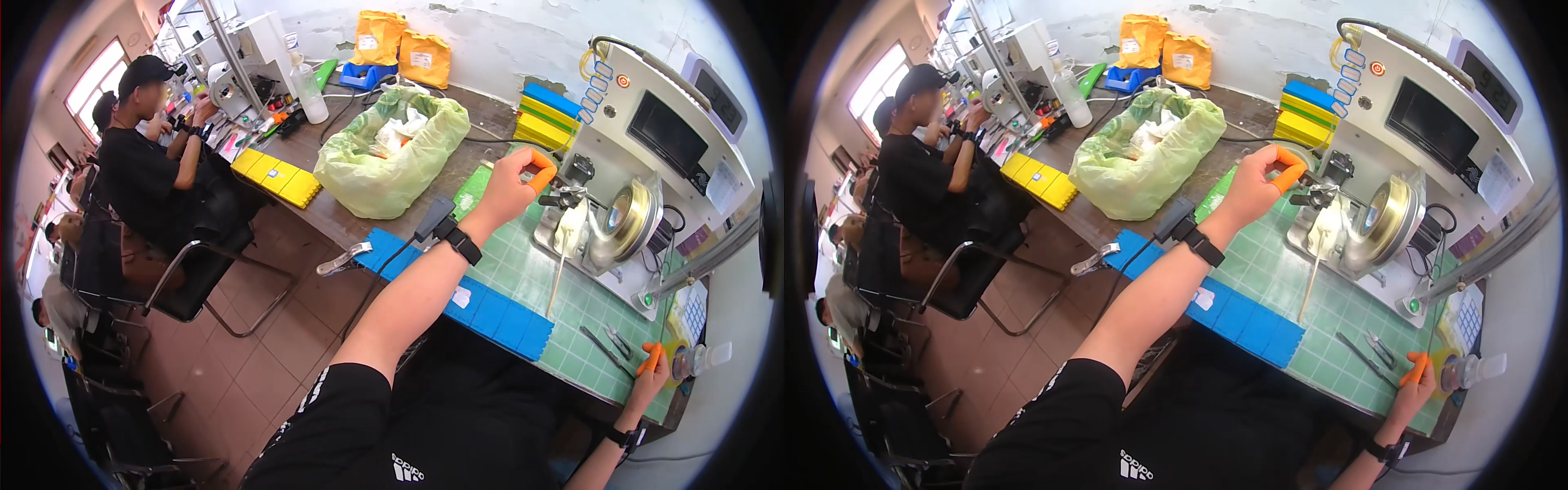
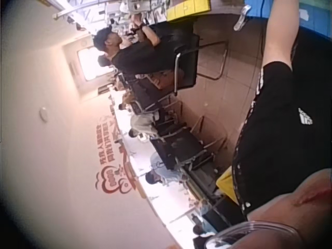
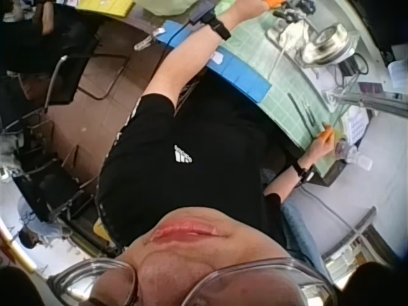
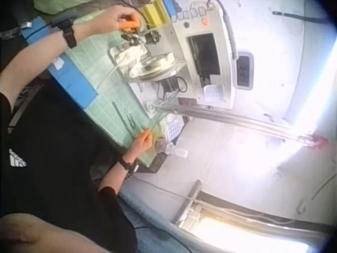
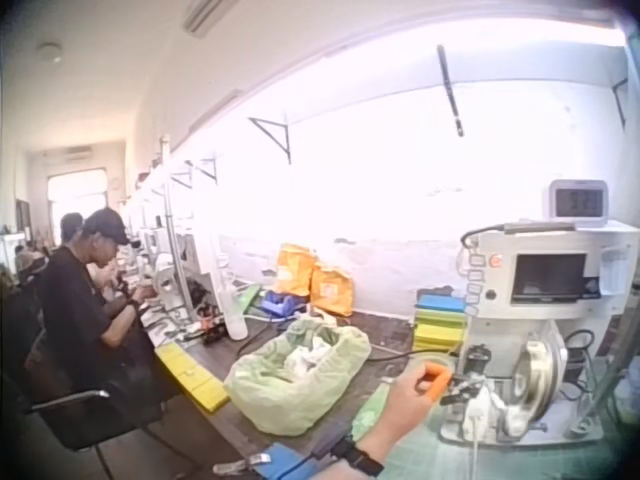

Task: Assembling fine wires and connectors using glue and precision tools.

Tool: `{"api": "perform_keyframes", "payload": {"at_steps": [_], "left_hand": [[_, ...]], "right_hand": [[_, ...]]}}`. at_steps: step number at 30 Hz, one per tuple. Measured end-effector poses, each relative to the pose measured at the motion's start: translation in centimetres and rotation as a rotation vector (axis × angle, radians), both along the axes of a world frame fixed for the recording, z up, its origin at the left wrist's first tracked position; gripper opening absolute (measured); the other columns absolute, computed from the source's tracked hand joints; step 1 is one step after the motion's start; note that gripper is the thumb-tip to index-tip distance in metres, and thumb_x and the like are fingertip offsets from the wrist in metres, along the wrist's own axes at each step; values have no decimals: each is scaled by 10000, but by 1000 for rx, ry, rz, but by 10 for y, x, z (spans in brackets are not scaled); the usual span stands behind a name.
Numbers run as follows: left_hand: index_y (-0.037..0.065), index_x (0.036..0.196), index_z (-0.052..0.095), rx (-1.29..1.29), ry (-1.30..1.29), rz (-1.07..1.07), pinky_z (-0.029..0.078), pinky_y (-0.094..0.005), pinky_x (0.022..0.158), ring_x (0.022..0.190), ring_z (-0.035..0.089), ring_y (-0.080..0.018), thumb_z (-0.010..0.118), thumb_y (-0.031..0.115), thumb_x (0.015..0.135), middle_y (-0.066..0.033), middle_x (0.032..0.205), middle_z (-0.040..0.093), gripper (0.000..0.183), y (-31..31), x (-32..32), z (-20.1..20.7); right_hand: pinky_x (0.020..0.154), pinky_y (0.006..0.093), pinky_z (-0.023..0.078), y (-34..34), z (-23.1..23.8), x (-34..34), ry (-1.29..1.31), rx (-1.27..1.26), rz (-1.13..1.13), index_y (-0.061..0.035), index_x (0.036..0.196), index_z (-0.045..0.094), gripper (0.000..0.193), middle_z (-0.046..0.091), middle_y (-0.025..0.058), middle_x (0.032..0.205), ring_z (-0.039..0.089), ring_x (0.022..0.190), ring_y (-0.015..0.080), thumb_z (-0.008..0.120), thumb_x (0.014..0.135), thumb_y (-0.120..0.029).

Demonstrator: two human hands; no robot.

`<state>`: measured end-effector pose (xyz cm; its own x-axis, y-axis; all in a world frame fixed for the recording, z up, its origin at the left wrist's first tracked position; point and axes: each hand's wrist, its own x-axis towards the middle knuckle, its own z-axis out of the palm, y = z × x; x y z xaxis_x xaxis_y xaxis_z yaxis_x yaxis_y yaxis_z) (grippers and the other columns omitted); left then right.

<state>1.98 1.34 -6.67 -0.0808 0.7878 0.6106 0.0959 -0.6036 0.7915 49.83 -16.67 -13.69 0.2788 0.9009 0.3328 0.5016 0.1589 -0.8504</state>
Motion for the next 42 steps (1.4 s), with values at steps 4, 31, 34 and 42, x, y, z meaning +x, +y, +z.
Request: {"api": "perform_keyframes", "payload": {"at_steps": [4, 31, 34, 42], "left_hand": [[-3, 1042, 738, 4, 5, 8, 543, -295, 827, 916, 700, -125, 774, 65, 972, -48, 999, 743, 105, 0, 2, 1], [43, 1019, 738, 98, 139, 181, 537, -259, 615, 885, 711, -131, 751, 13, 910, -47, 1004, 710, 114, -19, -1, 6], [54, 1034, 734, 177, 198, 224, 536, -269, 615, 879, 709, -154, 753, 9, 903, -53, 1005, 708, 140, -18, 3, 7], [72, 1218, 777, 282, 434, 244, 575, -327, 736, 956, 694, -245, 776, 17, 931, -113, 1081, 717, 293, -21, 5, 19]], "right_hand": [[541, 219, 255, 2, -1, -1, -12, 1, -18, -5, 1025, 748, 335, 524, -63, 675, 376, 557, 5, 560, 1148, -253], [824, 344, 542, 6, 92, -86, -660, -242, 393, -12, 1213, 716, 314, 691, 121, 1097, 691, 1008, 254, 728, 902, 21], [817, 342, 537, 10, 93, -87, -620, -270, 390, -4, 1189, 727, 333, 687, 121, 1050, 692, 961, 256, 747, 862, 52], [795, 349, 545, 23, 111, -95, -554, -419, 421, -19, 1154, 762, 323, 615, 132, 927, 678, 870, 268, 781, 840, 56]]}}
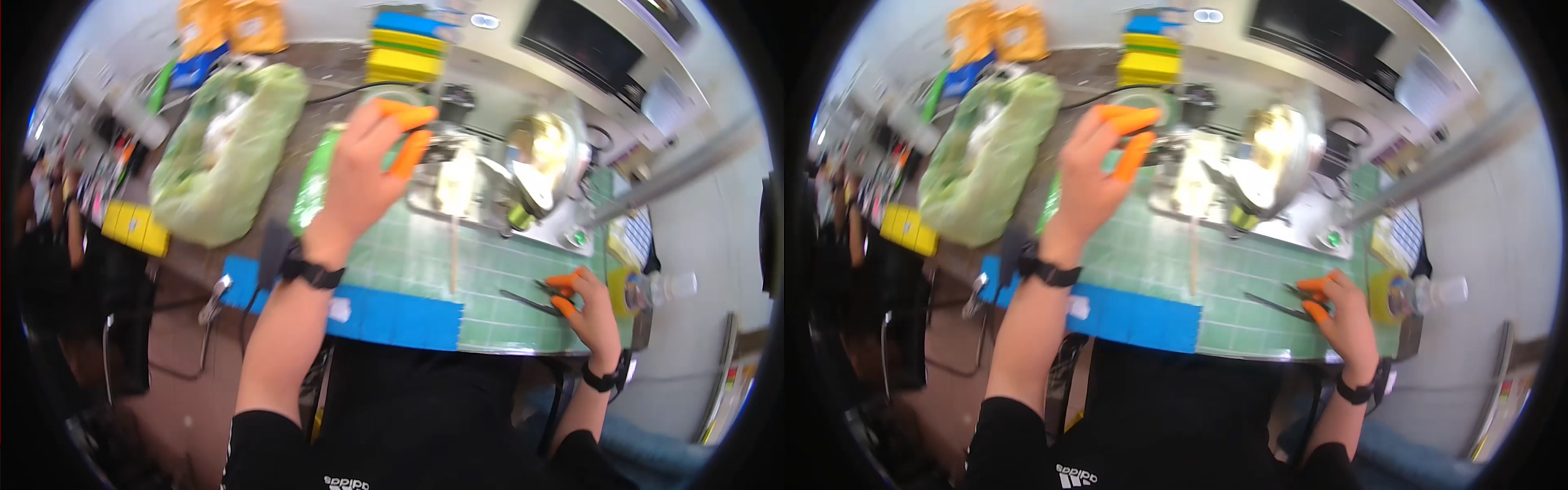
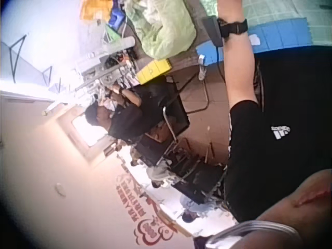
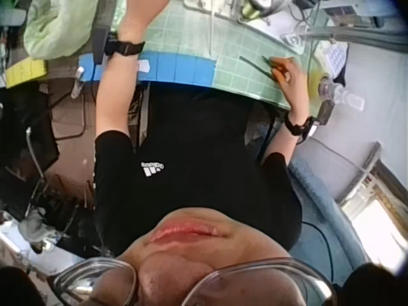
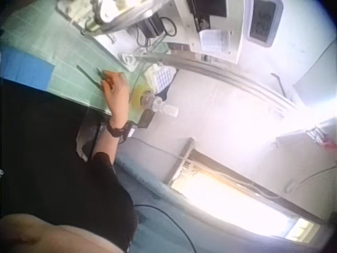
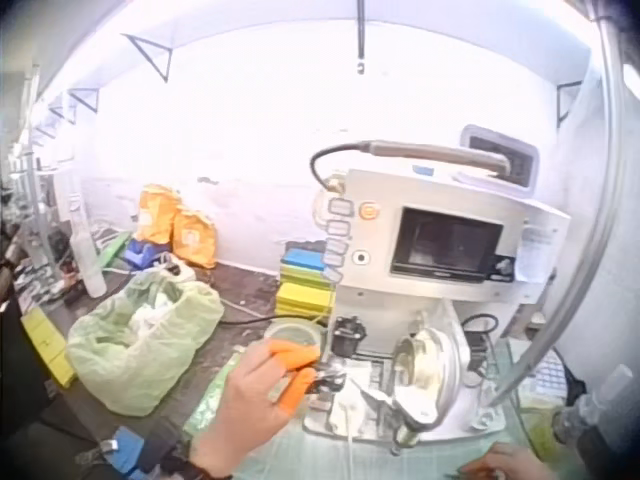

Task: Assembling fine wires and connectors using glue and precision tools.

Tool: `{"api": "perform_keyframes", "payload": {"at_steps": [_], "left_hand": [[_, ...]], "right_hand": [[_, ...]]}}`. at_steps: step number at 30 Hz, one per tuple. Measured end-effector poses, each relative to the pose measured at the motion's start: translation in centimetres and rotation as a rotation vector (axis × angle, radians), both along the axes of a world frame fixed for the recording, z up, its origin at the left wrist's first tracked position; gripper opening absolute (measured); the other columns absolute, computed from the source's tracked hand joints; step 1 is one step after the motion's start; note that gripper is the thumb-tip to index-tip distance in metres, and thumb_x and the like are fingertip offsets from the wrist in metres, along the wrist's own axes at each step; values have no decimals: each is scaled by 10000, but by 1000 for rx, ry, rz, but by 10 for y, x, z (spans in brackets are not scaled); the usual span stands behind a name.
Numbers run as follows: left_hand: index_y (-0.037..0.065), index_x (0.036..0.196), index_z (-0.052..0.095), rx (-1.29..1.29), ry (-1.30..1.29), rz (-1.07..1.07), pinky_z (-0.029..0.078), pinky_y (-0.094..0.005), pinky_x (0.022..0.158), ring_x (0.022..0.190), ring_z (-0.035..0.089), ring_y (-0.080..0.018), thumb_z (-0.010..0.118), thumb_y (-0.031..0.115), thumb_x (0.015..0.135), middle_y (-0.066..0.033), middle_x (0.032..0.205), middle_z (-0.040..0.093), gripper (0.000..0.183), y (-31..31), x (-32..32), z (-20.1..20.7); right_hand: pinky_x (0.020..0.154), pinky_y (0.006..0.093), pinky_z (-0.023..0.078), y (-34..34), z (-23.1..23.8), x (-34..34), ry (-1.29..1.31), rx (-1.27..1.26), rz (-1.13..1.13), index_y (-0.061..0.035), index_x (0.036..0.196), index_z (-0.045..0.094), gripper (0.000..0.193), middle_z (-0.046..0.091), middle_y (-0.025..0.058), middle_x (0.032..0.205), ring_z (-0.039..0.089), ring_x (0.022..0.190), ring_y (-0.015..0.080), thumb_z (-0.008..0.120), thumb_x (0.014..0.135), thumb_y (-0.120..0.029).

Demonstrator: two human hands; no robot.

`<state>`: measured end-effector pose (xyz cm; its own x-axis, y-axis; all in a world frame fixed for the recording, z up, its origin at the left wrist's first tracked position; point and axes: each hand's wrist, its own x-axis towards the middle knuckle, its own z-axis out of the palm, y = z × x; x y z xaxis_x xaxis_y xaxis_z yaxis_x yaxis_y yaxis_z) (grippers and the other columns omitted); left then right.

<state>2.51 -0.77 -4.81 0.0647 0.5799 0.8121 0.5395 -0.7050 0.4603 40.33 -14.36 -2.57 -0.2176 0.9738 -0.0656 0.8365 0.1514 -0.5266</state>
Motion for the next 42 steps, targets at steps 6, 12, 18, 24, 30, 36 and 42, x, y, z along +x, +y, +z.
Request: {"api": "perform_keyframes", "payload": {"at_steps": [6, 12, 18, 24, 30, 36, 42], "left_hand": [[42, 1096, 772, -156, 454, 9, 527, -425, 831, 941, 633, -338, 787, 5, 878, -113, 1000, 626, 222, -4, 3, 50], [38, 1022, 743, -44, 451, -186, 471, -336, 907, 1025, 573, -255, 755, 21, 912, -86, 1084, 597, 112, 13, -3, 75], [8, 987, 702, -550, -118, -574, 443, -279, 882, 1000, 531, -152, 706, 55, 986, -54, 1105, 541, 47, 24, 10, 48], [2, 973, 683, -605, -233, -567, 435, -266, 843, 979, 525, -138, 678, 37, 991, -49, 1094, 534, 41, 24, 12, 43], [-3, 962, 686, -564, -196, -548, 428, -263, 825, 967, 519, -138, 682, 35, 976, -60, 1096, 531, 40, 25, 13, 39], [-4, 953, 700, -579, -244, -507, 426, -263, 824, 964, 507, -139, 704, 35, 947, -67, 1095, 526, 39, 22, 11, 38], [-6, 954, 707, -543, -215, -510, 422, -260, 826, 963, 501, -148, 710, 39, 933, -75, 1090, 519, 49, 24, 11, 37]], "right_hand": [[781, 375, 578, 3, -10, 5, 117, 7, -64, 11, 1076, 752, 227, 659, 145, 955, 720, 855, 275, 812, 856, 12], [769, 337, 581, 4, 10, -5, 110, 70, -23, 33, 1035, 709, 137, 689, 147, 977, 747, 884, 270, 764, 910, 22], [645, 287, 592, -7, 40, -44, 958, -501, 170, 3, 1200, 589, 162, 767, 153, 1050, 724, 631, 166, 632, 1044, 2], [560, 245, 410, 26, 29, -112, 1252, -1012, 51, 11, 1214, 634, 439, 721, 159, 1027, 589, 687, 140, 494, 1148, -399], [571, 258, 364, 54, -11, -164, 1928, -1272, 156, -51, 1308, 578, 589, 533, 29, 887, 411, 656, 94, 357, 1149, -574], [433, 192, 215, 71, 2, -171, 2190, -1276, -6, -184, 1235, 548, 488, 436, -37, 781, 313, 514, 31, 302, 1146, -597], [443, 192, 220, 77, 0, -178, 2234, -1247, 34, -172, 1228, 557, 481, 424, -38, 758, 304, 525, 34, 297, 1159, -570]]}}
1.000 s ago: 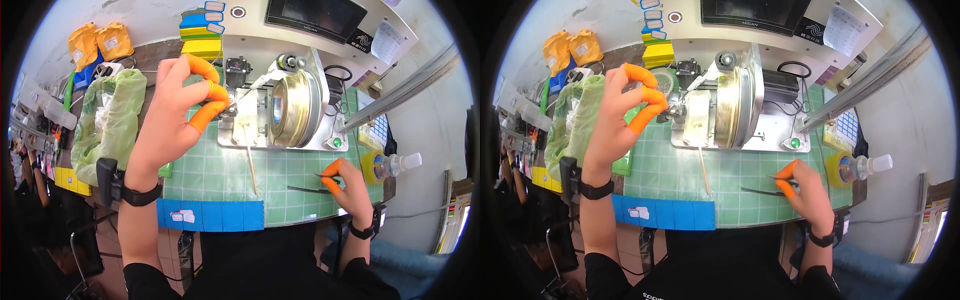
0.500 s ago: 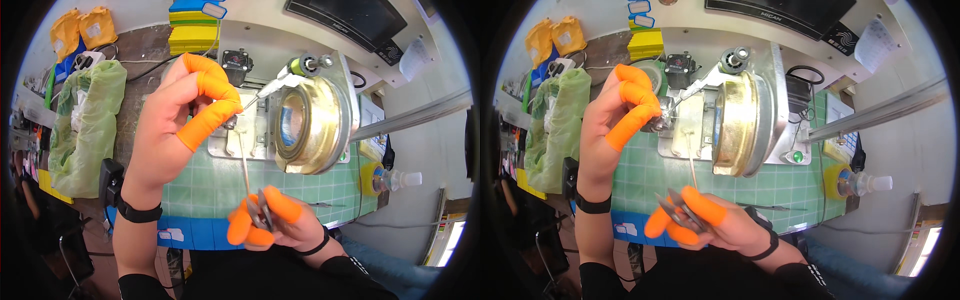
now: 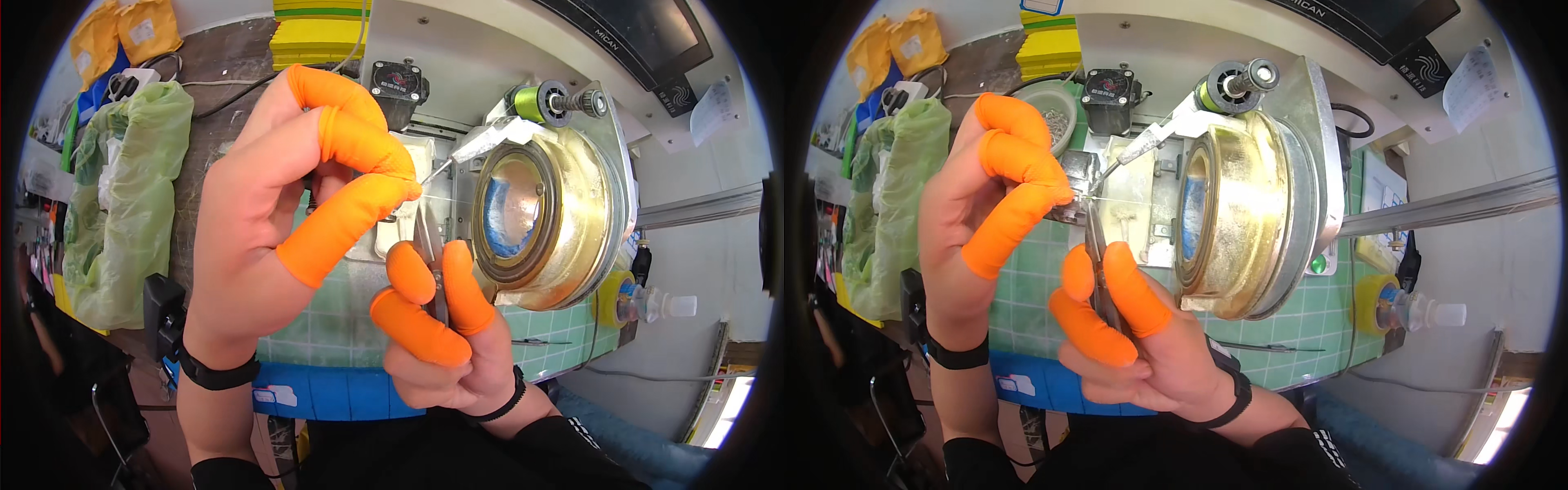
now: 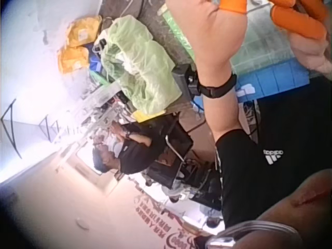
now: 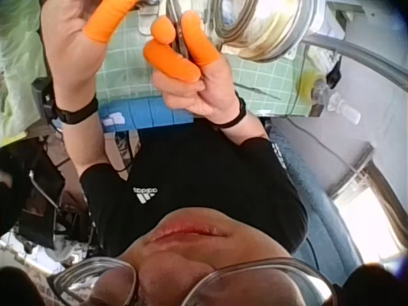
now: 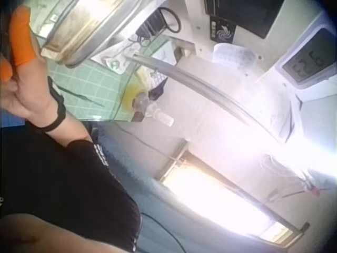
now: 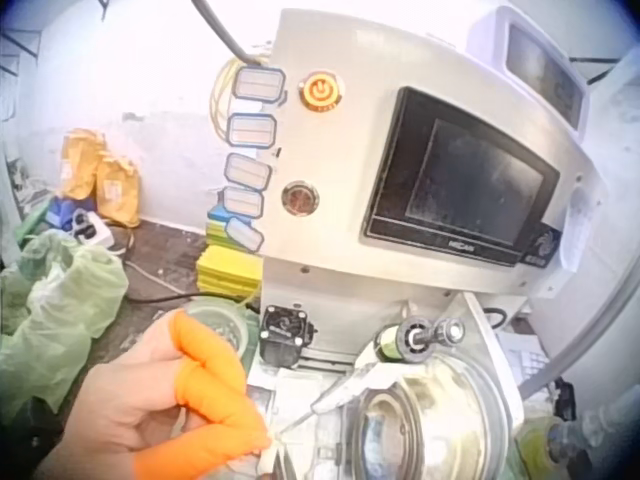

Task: Assembling fine wires and connectors using glue and precision tools.

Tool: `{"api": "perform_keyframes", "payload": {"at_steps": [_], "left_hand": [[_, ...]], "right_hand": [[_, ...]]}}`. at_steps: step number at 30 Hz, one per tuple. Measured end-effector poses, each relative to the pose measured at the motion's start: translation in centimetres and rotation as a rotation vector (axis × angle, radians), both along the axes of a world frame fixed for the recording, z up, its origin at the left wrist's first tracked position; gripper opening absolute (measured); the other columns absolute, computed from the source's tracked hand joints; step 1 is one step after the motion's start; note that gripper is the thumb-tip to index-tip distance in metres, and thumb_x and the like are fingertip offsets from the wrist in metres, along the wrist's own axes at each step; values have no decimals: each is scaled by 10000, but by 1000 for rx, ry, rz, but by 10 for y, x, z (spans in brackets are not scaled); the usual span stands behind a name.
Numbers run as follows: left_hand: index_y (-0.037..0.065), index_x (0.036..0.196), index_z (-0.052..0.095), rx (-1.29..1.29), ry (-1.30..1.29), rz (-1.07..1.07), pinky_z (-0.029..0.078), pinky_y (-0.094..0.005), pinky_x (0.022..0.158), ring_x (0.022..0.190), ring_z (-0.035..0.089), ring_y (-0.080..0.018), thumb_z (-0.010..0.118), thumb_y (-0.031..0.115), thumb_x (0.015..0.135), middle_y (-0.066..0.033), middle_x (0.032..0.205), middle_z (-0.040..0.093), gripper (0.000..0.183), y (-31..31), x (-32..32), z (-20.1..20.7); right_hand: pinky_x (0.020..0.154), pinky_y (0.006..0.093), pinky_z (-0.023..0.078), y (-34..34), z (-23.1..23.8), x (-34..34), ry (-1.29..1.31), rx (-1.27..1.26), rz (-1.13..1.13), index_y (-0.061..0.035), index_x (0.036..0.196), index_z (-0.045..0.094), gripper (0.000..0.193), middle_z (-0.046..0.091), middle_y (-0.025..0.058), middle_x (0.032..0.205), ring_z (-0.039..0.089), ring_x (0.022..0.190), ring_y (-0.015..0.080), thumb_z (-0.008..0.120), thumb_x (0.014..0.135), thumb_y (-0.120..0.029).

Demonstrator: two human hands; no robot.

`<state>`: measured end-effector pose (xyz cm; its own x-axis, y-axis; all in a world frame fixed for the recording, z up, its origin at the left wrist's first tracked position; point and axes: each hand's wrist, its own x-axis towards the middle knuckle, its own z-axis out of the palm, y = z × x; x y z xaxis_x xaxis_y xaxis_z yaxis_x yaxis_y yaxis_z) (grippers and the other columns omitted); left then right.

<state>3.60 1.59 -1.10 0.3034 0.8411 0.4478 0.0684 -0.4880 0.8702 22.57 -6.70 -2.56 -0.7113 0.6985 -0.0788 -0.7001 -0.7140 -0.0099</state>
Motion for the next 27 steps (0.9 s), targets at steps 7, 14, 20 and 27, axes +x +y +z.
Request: {"api": "perform_keyframes", "payload": {"at_steps": [7, 14, 20, 27], "left_hand": [[-9, 971, 710, -30, -30, -5, 417, -261, 831, 981, 503, -157, 710, 39, 926, -82, 1098, 523, 65, -7, 3, -3], [-7, 964, 703, 22, -17, -13, 404, -277, 852, 984, 493, -170, 693, 53, 938, -80, 1088, 526, 66, -2, 5, 0], [5, 979, 674, 13, -243, -113, 371, -292, 895, 986, 495, -179, 638, 70, 980, -92, 1079, 539, 75, 13, -20, -9], [21, 1115, 683, 4, -234, -190, 499, -280, 932, 1046, 609, -137, 683, 46, 1043, -55, 1118, 612, 76, 14, 0, -9]], "right_hand": [[453, 188, 226, 0, -5, 0, -22, 17, 12, -174, 1223, 565, 472, 425, -43, 758, 314, 546, 29, 299, 1165, -559], [453, 188, 232, 5, 0, -1, -72, -3, -22, -176, 1207, 572, 467, 428, -46, 746, 312, 538, 32, 308, 1165, -559], [440, 216, 246, -10, 1, -6, -76, 62, 119, -107, 1222, 565, 449, 451, -24, 715, 319, 504, 57, 353, 1175, -500], [725, 290, 493, -101, -22, 86, -523, 427, 99, 16, 1372, 549, 526, 650, 113, 1020, 572, 720, 119, 570, 1113, -443]]}}
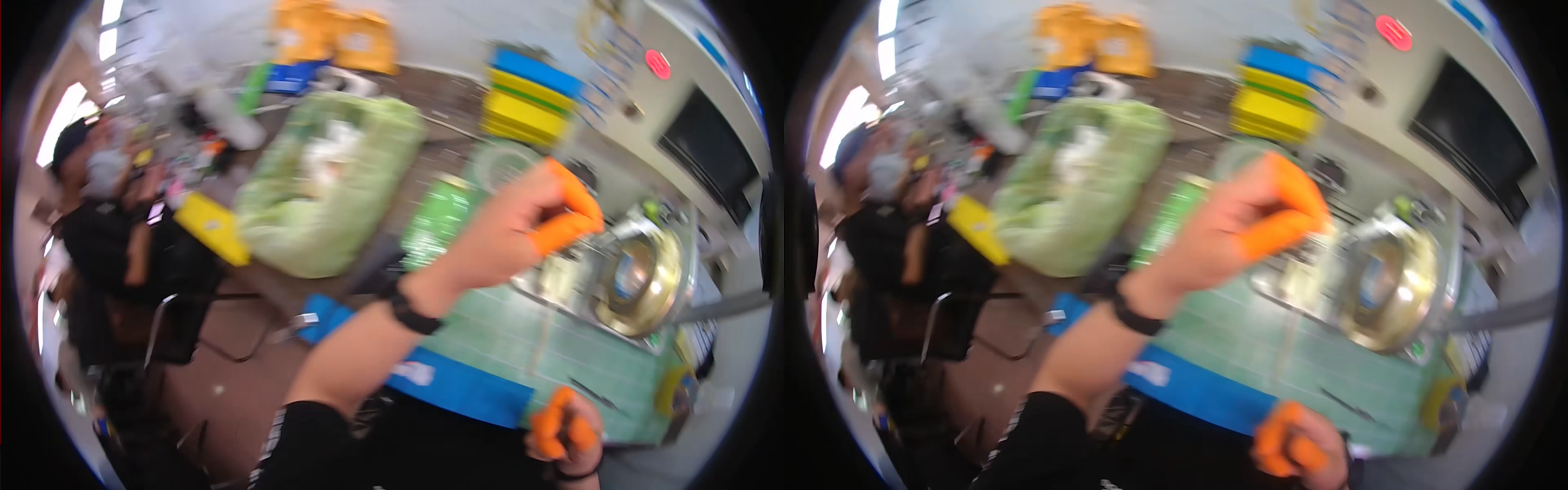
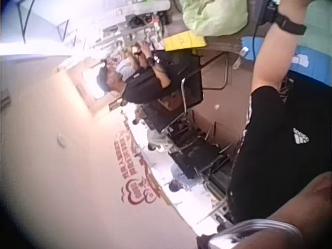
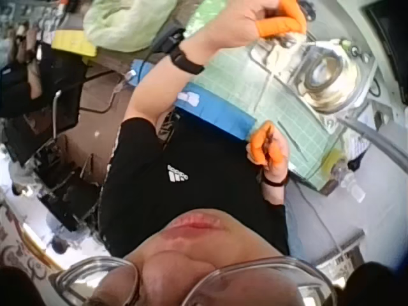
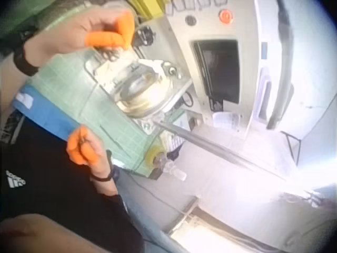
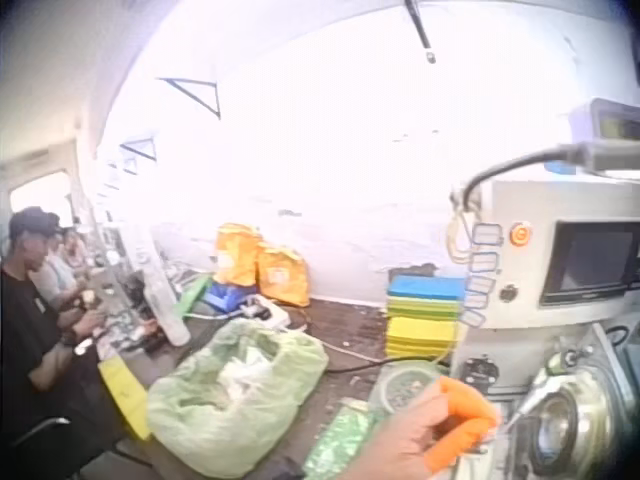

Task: Assembling fine wires and connectors using glue and precision tools.

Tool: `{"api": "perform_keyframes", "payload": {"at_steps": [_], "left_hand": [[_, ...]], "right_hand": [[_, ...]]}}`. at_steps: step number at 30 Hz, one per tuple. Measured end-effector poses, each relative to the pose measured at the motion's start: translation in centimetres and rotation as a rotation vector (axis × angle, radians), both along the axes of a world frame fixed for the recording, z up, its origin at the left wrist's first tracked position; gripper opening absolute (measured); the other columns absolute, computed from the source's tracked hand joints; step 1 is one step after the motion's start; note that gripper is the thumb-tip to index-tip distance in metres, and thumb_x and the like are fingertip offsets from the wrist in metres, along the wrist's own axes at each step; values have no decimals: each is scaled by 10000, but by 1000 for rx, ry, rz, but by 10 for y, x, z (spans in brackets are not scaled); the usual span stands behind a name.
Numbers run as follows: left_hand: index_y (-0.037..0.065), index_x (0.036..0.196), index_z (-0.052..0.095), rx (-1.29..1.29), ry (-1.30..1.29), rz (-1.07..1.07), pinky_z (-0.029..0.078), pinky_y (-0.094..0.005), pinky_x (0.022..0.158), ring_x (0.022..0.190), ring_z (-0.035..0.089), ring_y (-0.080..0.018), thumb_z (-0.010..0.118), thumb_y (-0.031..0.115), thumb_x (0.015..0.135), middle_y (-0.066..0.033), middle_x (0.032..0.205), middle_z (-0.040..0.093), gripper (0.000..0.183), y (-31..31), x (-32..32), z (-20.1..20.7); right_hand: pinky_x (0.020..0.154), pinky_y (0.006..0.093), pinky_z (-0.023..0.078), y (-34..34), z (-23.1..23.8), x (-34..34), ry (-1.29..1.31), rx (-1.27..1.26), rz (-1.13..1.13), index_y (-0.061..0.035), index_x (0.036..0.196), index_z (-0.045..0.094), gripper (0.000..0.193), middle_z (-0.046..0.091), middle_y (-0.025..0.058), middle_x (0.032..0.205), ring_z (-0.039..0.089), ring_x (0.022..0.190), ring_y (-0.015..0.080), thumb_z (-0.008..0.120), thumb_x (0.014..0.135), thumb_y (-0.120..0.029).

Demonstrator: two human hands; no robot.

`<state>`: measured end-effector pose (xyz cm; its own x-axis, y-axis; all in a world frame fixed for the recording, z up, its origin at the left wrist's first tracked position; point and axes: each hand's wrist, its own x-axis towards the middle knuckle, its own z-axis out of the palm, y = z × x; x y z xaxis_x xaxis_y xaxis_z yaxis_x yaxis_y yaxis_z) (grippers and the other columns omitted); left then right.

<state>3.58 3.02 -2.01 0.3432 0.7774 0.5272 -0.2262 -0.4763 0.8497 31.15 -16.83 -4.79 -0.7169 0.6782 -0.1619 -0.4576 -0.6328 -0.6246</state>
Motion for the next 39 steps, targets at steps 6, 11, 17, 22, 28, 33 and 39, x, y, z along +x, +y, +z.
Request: {"api": "perform_keyframes", "payload": {"at_steps": [6, 11, 17, 22, 28, 33, 39], "left_hand": [[16, 1107, 706, 79, 186, 397, 537, -316, 862, 984, 675, -199, 728, 21, 983, -61, 1077, 690, 126, -42, -54, 19], [43, 973, 719, 332, 1075, 837, 502, -408, 889, 973, 642, -282, 685, 76, 893, -77, 965, 672, 93, -86, -112, -26], [60, 970, 747, 400, 1331, 809, 449, -418, 1032, 1116, 608, -238, 664, 117, 855, -68, 1028, 655, 153, -107, -104, -53], [52, 956, 748, 362, 1405, 764, 440, -437, 1062, 1118, 612, -255, 662, 86, 835, -76, 1080, 636, 153, -101, -105, -53], [49, 1159, 743, 396, 897, 1110, 481, -484, 1016, 1166, 606, -333, 754, 67, 814, -110, 1235, 663, 346, -76, -120, 46], [-10, 1409, 595, 665, 864, 723, 453, -478, 1082, 1262, 578, -367, 780, 112, 819, -231, 1421, 577, 631, -75, -38, 50], [-48, 1249, 622, 564, 1140, 703, 470, -444, 958, 1052, 615, -322, 693, 31, 780, -173, 1218, 597, 481, -30, 3, -10]], "right_hand": [[654, 245, 460, -10, 49, 21, -804, 413, -170, -6, 1161, 700, 159, 692, 59, 940, 618, 739, 129, 665, 1073, -134], [729, 320, 516, 10, 53, 48, -1313, 1174, -263, -3, 1177, 724, 155, 720, 126, 965, 659, 812, 233, 679, 1032, -31], [801, 393, 545, 18, 33, 77, -1550, 1148, -308, -14, 1218, 731, 200, 741, 202, 1043, 704, 909, 338, 623, 1049, -27], [844, 426, 545, 18, 23, 89, -1595, 1148, -315, -16, 1205, 720, 211, 725, 226, 1101, 692, 983, 401, 619, 1020, -13], [861, 392, 551, 13, 25, 82, -1592, 1157, -303, 18, 1202, 723, 206, 730, 209, 1113, 693, 1012, 364, 689, 1023, -80], [865, 346, 552, 23, 34, 45, -1236, 1021, -382, 25, 1260, 707, 238, 739, 161, 1182, 691, 987, 201, 641, 1078, -112], [763, 322, 511, 45, 0, -53, -776, 1114, -469, -29, 1576, 449, 611, 636, 149, 1283, 623, 820, 172, 582, 1109, -399]]}}
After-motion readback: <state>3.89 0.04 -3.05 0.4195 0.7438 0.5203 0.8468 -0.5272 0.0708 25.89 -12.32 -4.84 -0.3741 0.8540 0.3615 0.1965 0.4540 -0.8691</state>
